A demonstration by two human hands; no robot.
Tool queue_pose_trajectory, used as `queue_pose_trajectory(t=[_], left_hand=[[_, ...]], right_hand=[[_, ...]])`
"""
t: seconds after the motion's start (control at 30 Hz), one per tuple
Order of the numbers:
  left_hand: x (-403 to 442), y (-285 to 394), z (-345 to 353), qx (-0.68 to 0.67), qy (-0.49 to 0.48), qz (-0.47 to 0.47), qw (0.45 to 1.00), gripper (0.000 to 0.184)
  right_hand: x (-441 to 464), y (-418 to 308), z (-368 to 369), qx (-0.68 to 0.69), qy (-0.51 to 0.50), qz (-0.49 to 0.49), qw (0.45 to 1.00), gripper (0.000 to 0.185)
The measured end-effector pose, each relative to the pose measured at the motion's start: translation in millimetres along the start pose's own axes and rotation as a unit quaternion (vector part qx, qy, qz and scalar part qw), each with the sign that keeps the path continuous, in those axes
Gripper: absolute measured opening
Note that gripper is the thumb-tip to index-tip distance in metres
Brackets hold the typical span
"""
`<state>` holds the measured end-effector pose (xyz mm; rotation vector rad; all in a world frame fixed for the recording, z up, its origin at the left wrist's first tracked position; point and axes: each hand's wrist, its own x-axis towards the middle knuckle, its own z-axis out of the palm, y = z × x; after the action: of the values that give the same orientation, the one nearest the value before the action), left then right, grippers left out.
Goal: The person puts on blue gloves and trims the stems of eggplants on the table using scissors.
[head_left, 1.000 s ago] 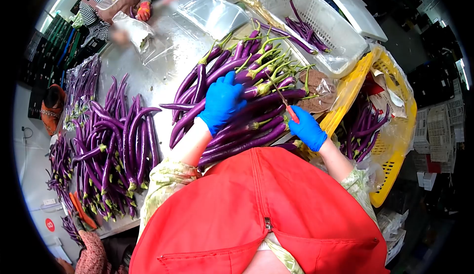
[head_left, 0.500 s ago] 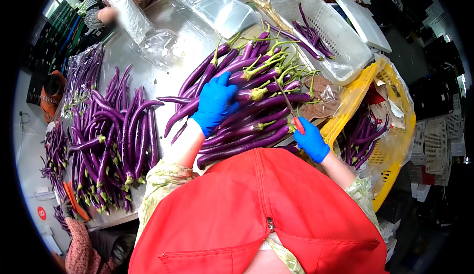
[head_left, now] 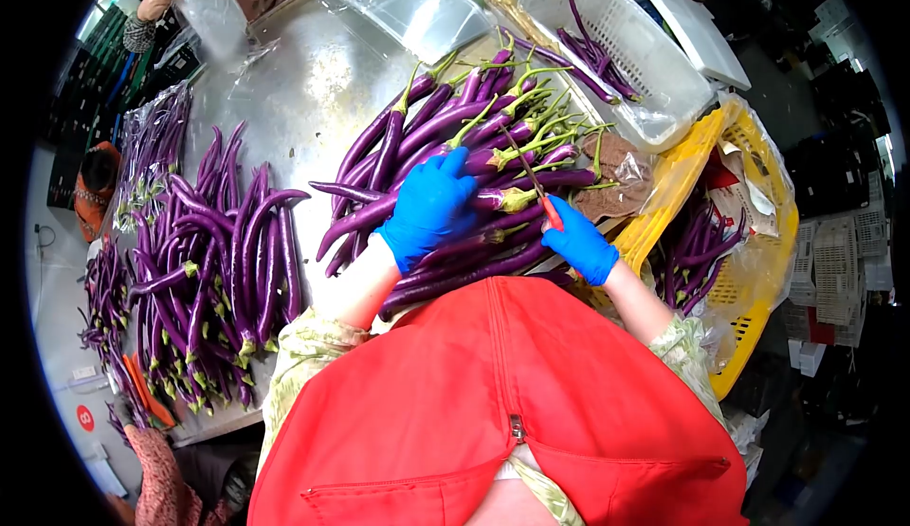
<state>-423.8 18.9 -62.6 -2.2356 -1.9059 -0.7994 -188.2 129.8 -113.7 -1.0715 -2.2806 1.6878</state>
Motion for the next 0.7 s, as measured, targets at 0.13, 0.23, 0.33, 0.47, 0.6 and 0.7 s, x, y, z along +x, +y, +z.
queue_pose_trajectory(t=[0.13,0.23,0.33,0.47,0.6,0.7], left_hand=[[4,3,-4,-0.054,-0.024,-0.023,0.998,0.030],[-1,4,-4,-0.131,-0.009,-0.065,0.989,0.028],[-12,-5,-10,-0.046,0.071,-0.068,0.994,0.028],[-18,-10,-96,-0.036,0.264,-0.101,0.959,0.020],[-79,-27,-216,-0.311,0.556,-0.217,0.740,0.028],[-144,-58,-288,-0.148,0.770,-0.161,0.599,0.021]], right_hand=[[0,9,-3,0.003,0.002,-0.045,0.999,0.052],[0,22,-3,0.133,-0.012,0.015,0.991,0.048],[7,3,4,0.200,0.025,0.075,0.977,0.045],[16,-15,7,0.311,0.014,0.032,0.950,0.046],[27,-40,12,0.329,0.012,-0.002,0.944,0.045],[32,-31,16,0.336,-0.012,-0.003,0.942,0.048]])
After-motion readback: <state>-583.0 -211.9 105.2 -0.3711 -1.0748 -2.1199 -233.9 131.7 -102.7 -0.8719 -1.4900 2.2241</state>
